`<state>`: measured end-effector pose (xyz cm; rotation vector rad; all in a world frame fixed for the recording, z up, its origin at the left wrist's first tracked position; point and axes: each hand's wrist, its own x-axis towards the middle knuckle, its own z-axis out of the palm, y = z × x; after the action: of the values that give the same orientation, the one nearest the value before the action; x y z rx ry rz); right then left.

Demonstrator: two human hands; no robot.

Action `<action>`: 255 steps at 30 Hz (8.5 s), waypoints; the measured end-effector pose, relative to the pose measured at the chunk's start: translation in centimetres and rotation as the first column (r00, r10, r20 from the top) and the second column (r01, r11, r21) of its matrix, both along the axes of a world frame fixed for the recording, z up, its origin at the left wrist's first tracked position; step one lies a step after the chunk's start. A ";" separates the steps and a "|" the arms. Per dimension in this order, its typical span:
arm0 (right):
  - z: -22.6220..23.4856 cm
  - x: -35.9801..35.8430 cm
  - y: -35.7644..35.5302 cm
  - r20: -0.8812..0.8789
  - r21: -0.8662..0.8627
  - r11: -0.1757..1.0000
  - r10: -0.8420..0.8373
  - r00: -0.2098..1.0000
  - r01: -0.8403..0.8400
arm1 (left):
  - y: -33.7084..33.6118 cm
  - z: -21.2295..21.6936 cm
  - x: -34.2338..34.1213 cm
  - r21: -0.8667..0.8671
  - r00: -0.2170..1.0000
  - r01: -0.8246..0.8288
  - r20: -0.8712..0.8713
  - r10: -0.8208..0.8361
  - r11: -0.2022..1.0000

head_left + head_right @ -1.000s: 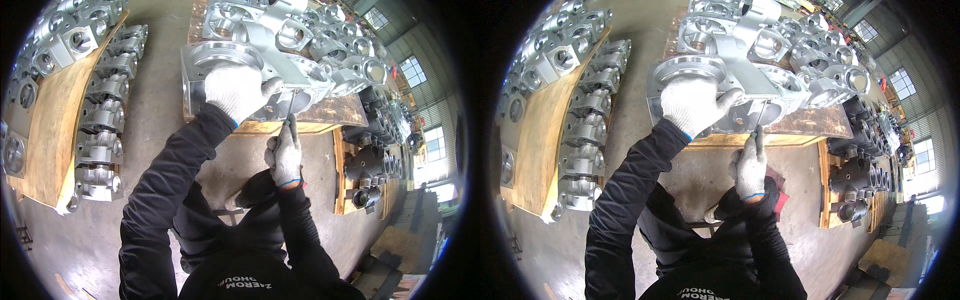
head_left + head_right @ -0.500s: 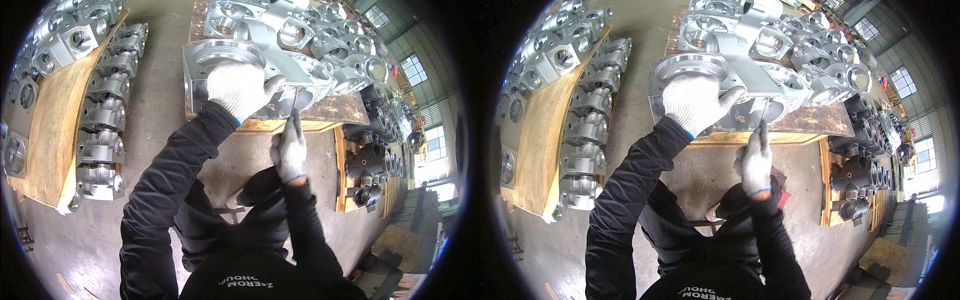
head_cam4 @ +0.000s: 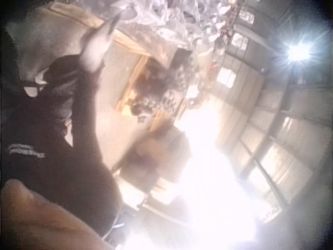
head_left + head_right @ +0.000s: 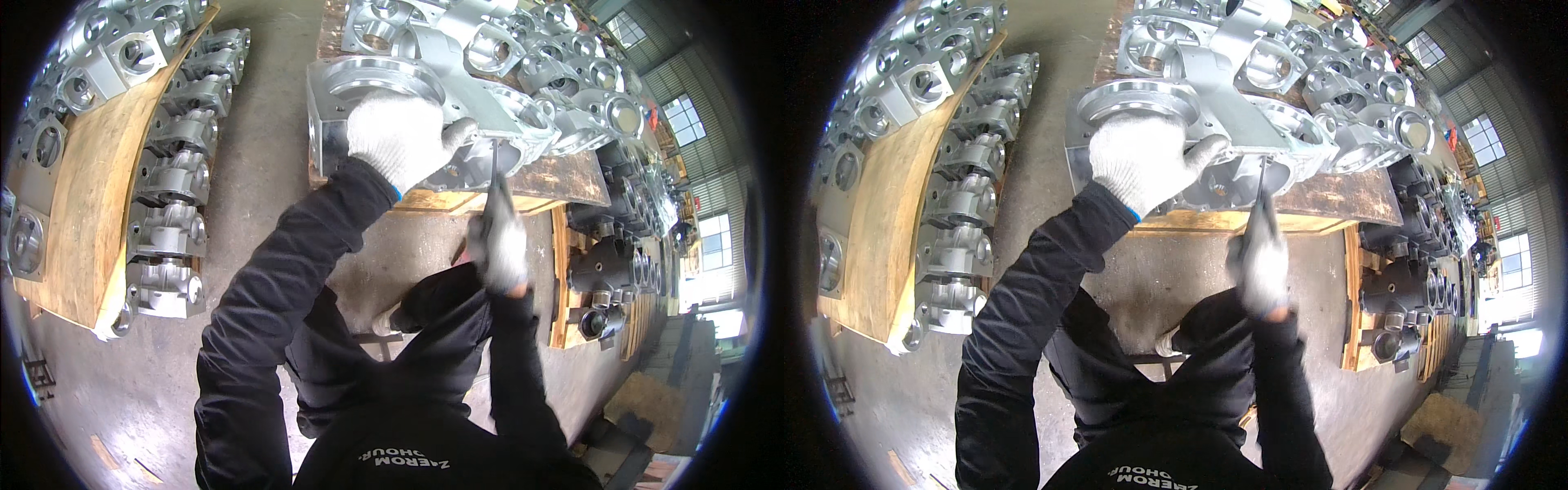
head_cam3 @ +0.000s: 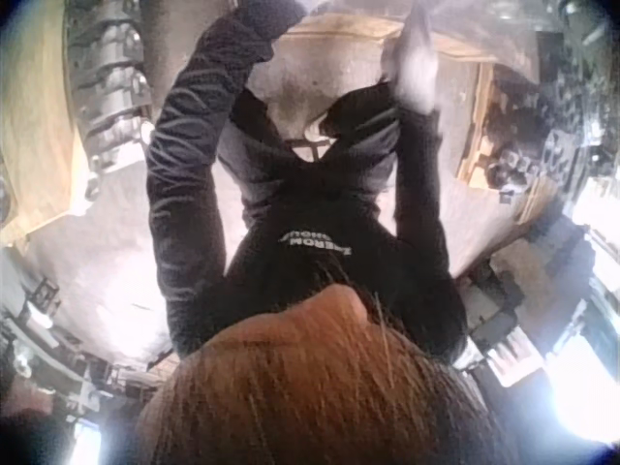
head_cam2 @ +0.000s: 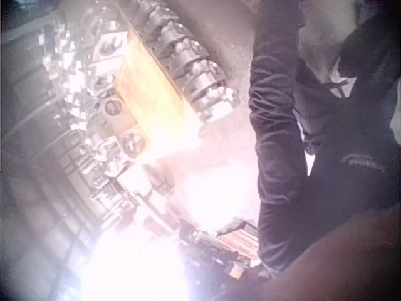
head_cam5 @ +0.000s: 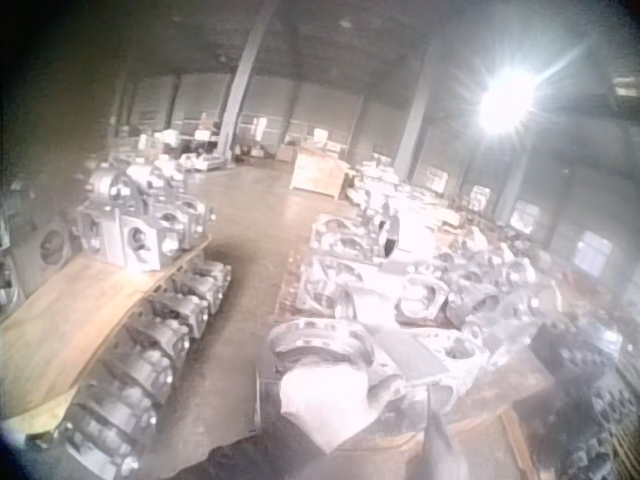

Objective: The person uses a deburring tool to scrape and smooth the edges of a large metal casting on a wooden workbench. They repeatedly reposition the casting to access different edges and continue the deburring process throughout the clip.

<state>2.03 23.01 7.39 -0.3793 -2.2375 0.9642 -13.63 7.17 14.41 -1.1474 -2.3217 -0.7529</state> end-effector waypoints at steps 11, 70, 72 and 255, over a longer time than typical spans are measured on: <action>1.1 1.3 -2.0 0.124 -0.762 0.635 -0.045 0.991 0.125 | -0.1 0.3 0.2 0.015 1.000 0.014 0.027 -0.014 1.000; 2.2 1.4 -2.0 0.106 -0.840 0.537 0.033 0.994 0.072 | 0.3 -0.4 -0.4 0.097 0.994 0.091 0.049 -0.096 0.991; 1.9 1.8 -2.6 0.134 -0.837 0.537 0.011 0.991 0.107 | 0.4 -0.6 -0.6 -0.025 0.998 0.013 0.053 -0.012 1.000; 5.3 2.6 -2.2 -0.458 -0.853 -0.226 -0.105 0.883 -0.470 | 0.3 -0.4 0.6 0.096 0.996 -0.040 -0.072 0.047 0.995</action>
<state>4.68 20.82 12.66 -0.3932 -0.5206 2.6836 -13.02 7.51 13.99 -1.0615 -2.2184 -0.7826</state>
